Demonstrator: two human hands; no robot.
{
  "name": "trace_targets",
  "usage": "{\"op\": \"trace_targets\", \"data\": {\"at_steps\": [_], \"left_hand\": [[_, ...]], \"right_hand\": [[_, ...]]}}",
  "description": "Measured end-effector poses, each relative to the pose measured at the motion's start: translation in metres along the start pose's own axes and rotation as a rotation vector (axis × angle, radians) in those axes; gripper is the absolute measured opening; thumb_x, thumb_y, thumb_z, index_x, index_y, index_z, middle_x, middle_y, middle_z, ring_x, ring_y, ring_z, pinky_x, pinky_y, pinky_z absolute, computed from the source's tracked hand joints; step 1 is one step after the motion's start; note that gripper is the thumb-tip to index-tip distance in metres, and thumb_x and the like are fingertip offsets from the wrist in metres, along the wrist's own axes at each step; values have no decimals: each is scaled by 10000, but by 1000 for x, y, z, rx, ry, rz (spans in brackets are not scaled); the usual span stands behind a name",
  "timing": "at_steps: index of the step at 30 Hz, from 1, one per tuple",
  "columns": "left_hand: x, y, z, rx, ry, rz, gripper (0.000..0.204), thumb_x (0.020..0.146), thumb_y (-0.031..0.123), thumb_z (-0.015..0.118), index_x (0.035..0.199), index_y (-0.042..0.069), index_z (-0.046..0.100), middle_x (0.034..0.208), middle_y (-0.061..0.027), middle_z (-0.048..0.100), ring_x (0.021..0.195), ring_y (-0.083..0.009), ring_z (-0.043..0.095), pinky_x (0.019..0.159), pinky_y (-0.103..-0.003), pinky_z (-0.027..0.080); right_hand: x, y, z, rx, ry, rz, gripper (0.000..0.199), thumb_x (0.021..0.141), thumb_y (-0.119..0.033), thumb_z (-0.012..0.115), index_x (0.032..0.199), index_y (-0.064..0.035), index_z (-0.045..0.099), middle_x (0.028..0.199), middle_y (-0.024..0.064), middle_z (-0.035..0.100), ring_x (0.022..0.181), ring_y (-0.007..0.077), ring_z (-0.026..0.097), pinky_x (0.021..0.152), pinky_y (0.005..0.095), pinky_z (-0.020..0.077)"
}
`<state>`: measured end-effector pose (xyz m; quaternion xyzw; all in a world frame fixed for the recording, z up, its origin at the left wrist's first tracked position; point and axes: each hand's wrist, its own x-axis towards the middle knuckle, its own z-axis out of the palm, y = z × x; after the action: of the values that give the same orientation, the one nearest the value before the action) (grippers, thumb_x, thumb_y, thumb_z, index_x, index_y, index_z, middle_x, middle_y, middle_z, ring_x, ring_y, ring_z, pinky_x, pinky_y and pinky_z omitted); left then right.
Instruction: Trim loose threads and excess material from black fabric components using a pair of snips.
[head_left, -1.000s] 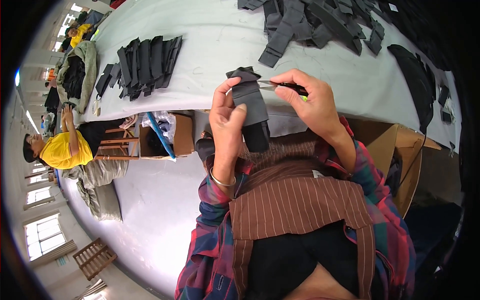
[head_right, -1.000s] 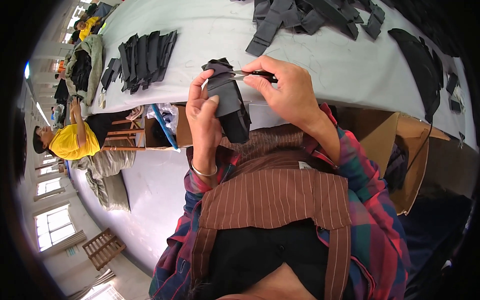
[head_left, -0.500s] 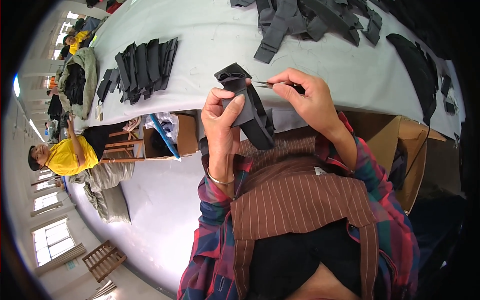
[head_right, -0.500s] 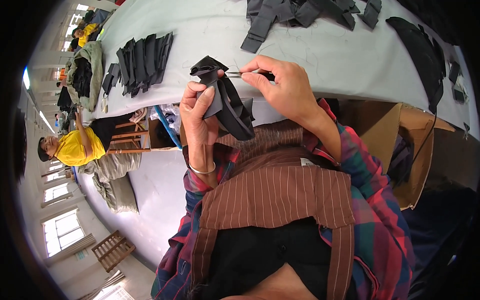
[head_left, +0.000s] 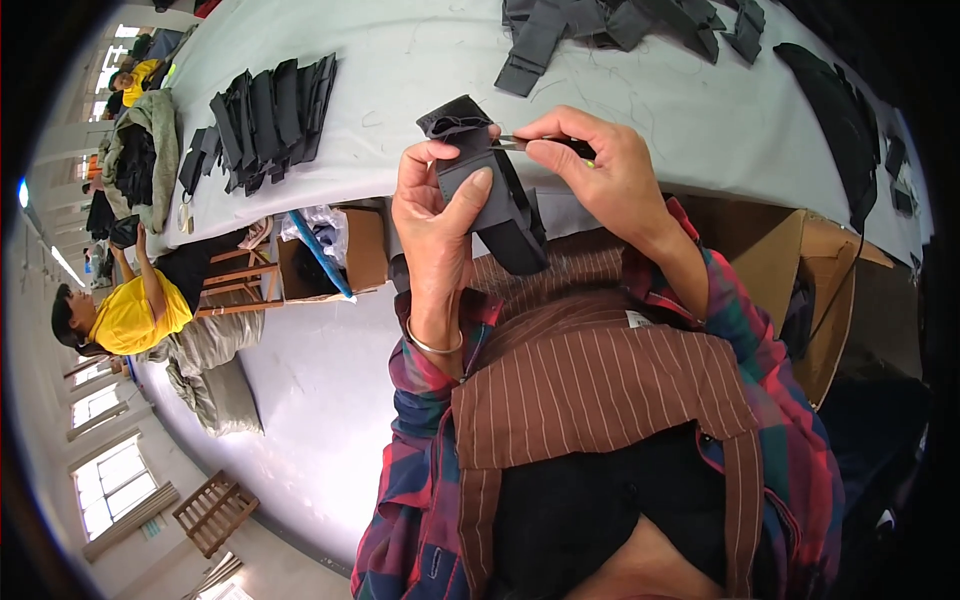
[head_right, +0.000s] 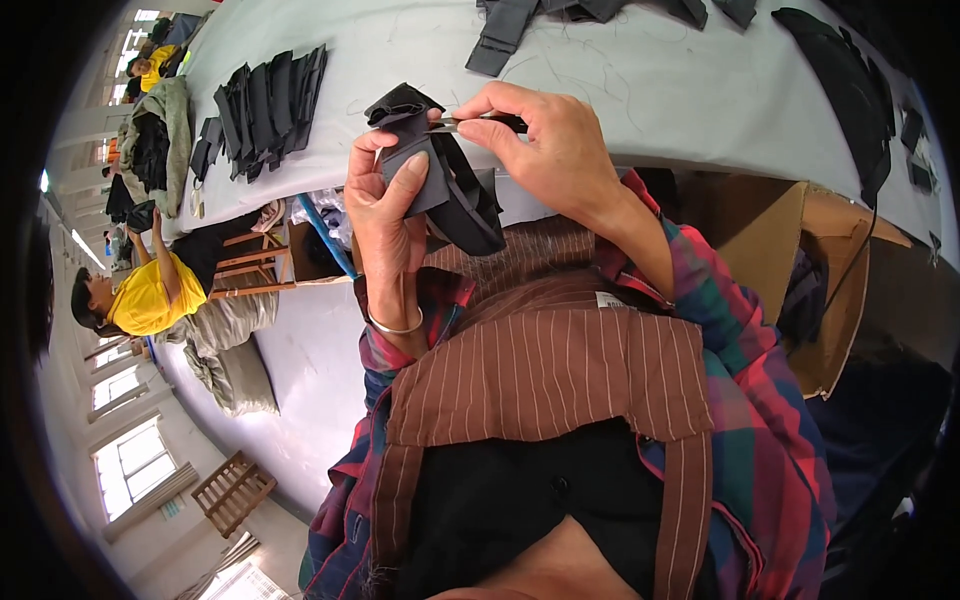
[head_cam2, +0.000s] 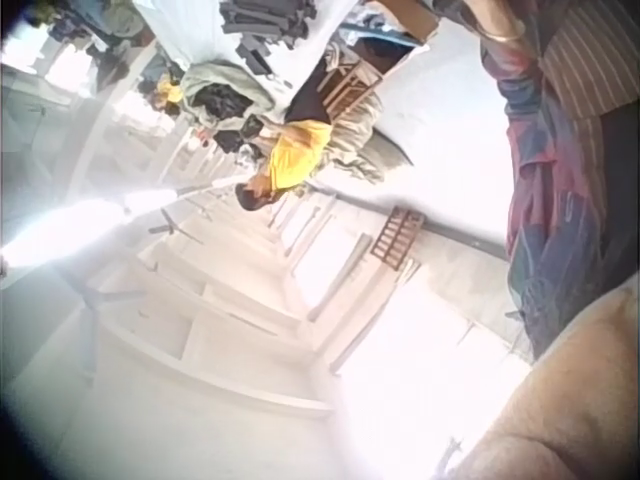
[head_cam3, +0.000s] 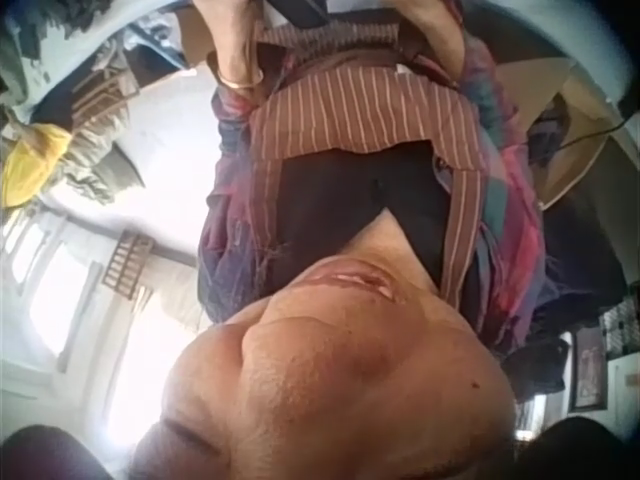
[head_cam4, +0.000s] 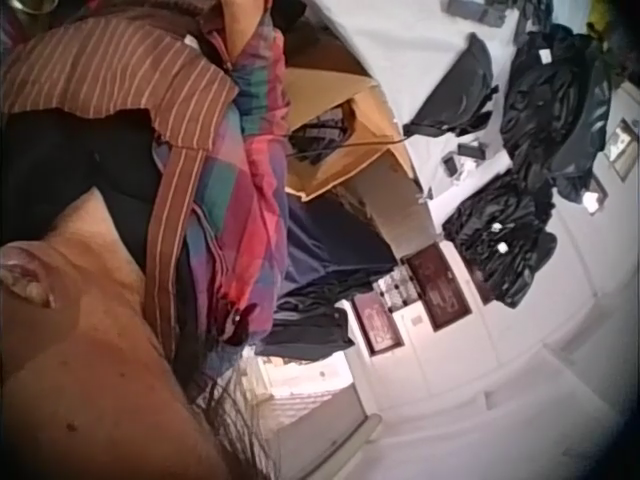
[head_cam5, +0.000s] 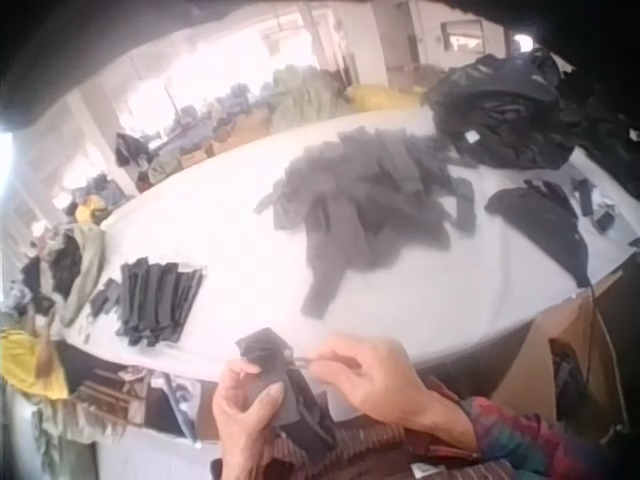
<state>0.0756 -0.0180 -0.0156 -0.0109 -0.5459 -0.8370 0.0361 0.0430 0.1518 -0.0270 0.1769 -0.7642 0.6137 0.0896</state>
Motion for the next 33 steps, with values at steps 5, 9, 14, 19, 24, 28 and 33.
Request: {"op": "trace_targets", "data": {"at_steps": [5, 9, 14, 19, 24, 28, 33], "left_hand": [[-2, 1, 1, 41, -12, -13, 370, 811, -92, 612, 1109, 57, 452, 1161, -194, 601, 1006, -161, 600, 858, -266, 499], [-3, -1, 0, 47, -25, 5, 422, 809, -92, 614, 1161, 59, 436, 1164, -195, 600, 1011, -167, 603, 865, -267, 496], [-6, -1, 3, 64, -8, -11, 483, 808, -93, 613, 1225, 54, 417, 1152, -194, 606, 1027, -182, 607, 880, -279, 492], [-7, 0, 4, 66, -14, -17, 484, 808, -86, 615, 1227, 49, 412, 1151, -199, 607, 1038, -190, 606, 890, -283, 489], [-7, -2, 3, 71, -49, 5, 496, 808, -77, 619, 1237, 49, 404, 1153, -202, 607, 1044, -190, 605, 886, -280, 490], [-8, -1, 4, 140, -65, 25, 524, 813, -75, 614, 1261, 63, 382, 1154, -193, 607, 1045, -182, 599, 880, -274, 486], [-11, 1, 9, 241, -115, 63, 613, 814, -59, 630, 1321, 76, 314, 1147, -178, 611, 1003, -158, 598, 834, -251, 484]], "right_hand": [[-1, -6, -2, -70, 34, -57, 128, 817, -201, 668, 891, -97, 677, 760, 39, 673, 651, 223, 607, 598, 307, 428], [-4, -4, -2, -298, 74, -226, 99, 795, -196, 673, 869, -130, 666, 767, 6, 668, 679, 221, 593, 629, 329, 380], [-9, -5, -3, -367, 83, -234, 99, 789, -198, 672, 866, -136, 660, 775, 3, 665, 696, 216, 591, 634, 333, 371], [-10, -2, -3, -260, 114, -206, 94, 790, -197, 673, 863, -139, 662, 768, -4, 661, 672, 211, 575, 632, 325, 357], [-10, -1, -4, -340, 77, -260, 80, 788, -189, 680, 856, -149, 665, 755, -16, 657, 638, 192, 556, 631, 315, 347], [-9, -11, -15, -469, -69, -215, 94, 823, -98, 649, 911, -82, 676, 805, 26, 657, 740, 169, 590, 710, 281, 413], [-5, -8, -14, 170, 78, -55, 224, 767, -128, 704, 986, -126, 658, 782, 21, 638, 671, 154, 563, 653, 289, 435]]}}
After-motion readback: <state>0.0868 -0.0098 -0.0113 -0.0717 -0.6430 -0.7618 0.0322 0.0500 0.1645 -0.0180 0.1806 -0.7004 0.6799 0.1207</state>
